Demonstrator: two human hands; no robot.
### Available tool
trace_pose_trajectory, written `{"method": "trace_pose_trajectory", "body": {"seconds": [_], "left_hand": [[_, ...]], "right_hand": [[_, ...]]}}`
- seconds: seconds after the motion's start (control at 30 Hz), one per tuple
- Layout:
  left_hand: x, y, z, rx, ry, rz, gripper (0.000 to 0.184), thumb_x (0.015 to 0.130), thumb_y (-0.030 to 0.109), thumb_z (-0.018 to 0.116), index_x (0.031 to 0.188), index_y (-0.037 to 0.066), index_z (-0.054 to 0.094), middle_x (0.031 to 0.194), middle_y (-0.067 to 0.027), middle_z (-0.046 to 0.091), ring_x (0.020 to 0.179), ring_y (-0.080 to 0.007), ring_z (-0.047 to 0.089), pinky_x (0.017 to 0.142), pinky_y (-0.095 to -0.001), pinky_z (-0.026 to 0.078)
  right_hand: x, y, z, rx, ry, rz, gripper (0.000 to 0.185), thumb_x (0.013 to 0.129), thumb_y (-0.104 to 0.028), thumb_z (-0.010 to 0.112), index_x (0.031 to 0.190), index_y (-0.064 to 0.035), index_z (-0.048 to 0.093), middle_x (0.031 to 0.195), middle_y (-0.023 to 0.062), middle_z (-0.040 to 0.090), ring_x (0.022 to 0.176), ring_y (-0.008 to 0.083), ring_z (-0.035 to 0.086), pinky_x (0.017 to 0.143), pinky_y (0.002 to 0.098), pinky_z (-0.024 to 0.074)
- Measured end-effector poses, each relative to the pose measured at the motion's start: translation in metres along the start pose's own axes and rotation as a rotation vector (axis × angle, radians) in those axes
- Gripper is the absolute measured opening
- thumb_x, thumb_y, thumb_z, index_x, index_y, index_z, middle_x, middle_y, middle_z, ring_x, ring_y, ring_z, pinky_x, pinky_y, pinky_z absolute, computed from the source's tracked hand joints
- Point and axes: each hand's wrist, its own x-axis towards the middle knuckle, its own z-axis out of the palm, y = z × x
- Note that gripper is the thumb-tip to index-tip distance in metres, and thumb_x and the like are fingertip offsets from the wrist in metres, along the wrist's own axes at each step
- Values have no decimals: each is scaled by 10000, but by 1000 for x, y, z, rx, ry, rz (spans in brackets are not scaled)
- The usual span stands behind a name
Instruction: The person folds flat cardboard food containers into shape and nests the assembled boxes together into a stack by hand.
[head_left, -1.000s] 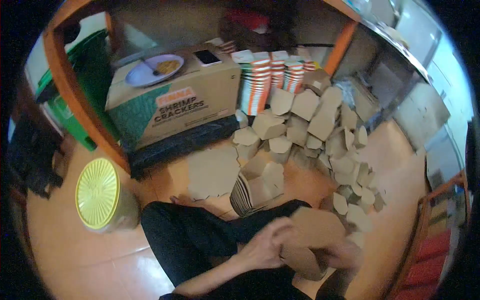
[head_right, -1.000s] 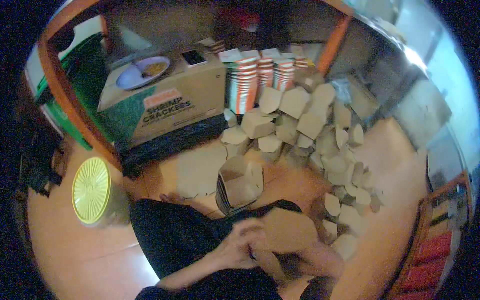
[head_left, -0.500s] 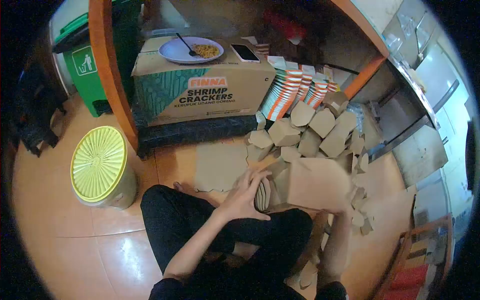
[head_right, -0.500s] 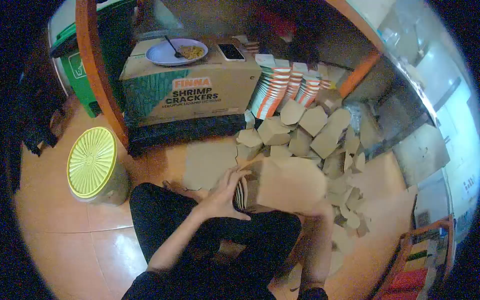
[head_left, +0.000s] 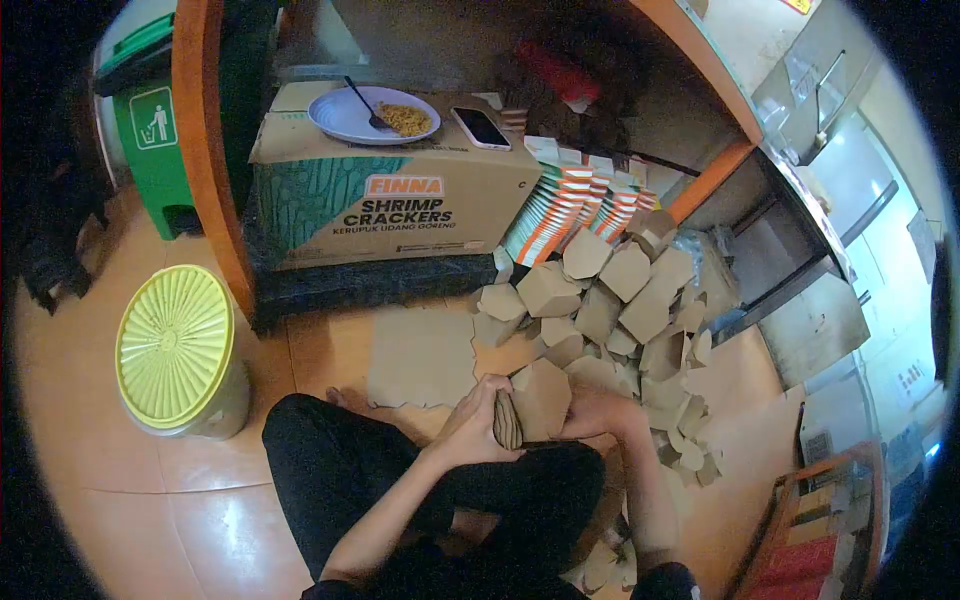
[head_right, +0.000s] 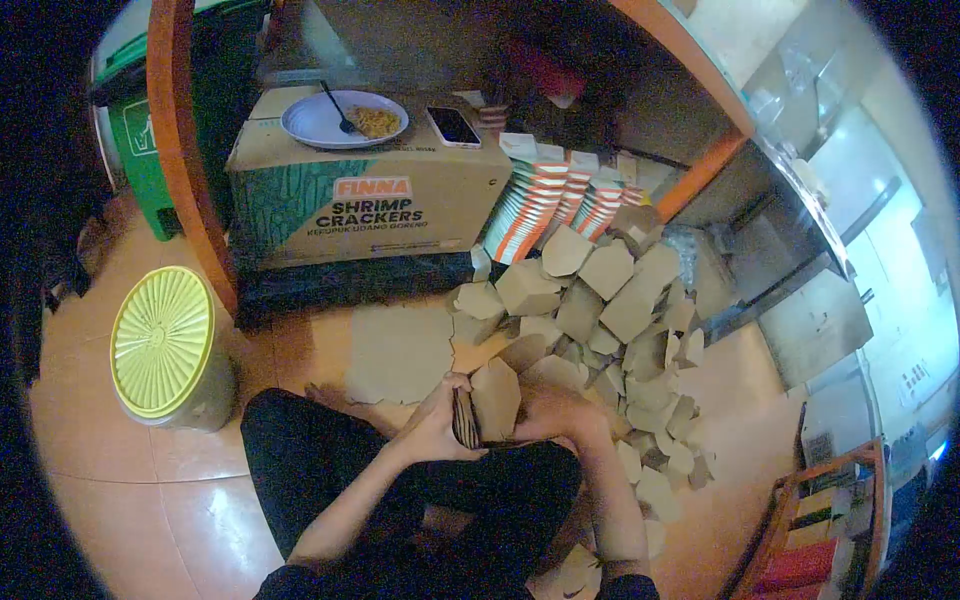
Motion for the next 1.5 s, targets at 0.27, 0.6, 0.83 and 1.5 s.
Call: {"method": "trace_pose_trajectory", "body": {"seconds": [0.27, 0.6, 0.83, 1.5], "left_hand": [[3, -1, -1, -19, -30, 21, 869, 554, 224, 901, 1209, 69, 351, 1164, -175, 455, 1116, -368, 509, 947, -433, 434], [1, 1, 8, -21, 43, 35, 1019, 526, 247, 932, 1324, 69, 324, 1279, -234, 437, 1207, -427, 485, 994, -479, 426], [21, 32, -5, 27, -29, 54, 1114, 521, 263, 948, 1393, 57, 285, 1247, -230, 440, 1182, -426, 493, 995, -474, 427], [11, 18, 11, 161, 29, -13, 998, 525, 363, 961, 1150, 26, 259, 1066, -162, 403, 999, -300, 497, 881, -413, 439]], "right_hand": [[6, -36, -20, -330, -101, 226, 740, 696, -529, 708, 1285, -97, 588, 1165, 217, 657, 1032, 424, 630, 901, 490, 509], [18, -35, 37, 39, 154, 85, 708, 766, -436, 631, 1360, -71, 512, 1344, 249, 535, 1316, 451, 400, 1140, 529, 287], [17, -26, 22, -213, -206, -84, 630, 843, -349, 541, 1384, -41, 446, 1327, 279, 535, 1222, 460, 495, 1077, 555, 337], [19, -41, 30, -43, 44, 194, 320, 732, -224, 596, 826, 65, 699, 826, 277, 683, 811, 404, 689, 749, 475, 536]]}}
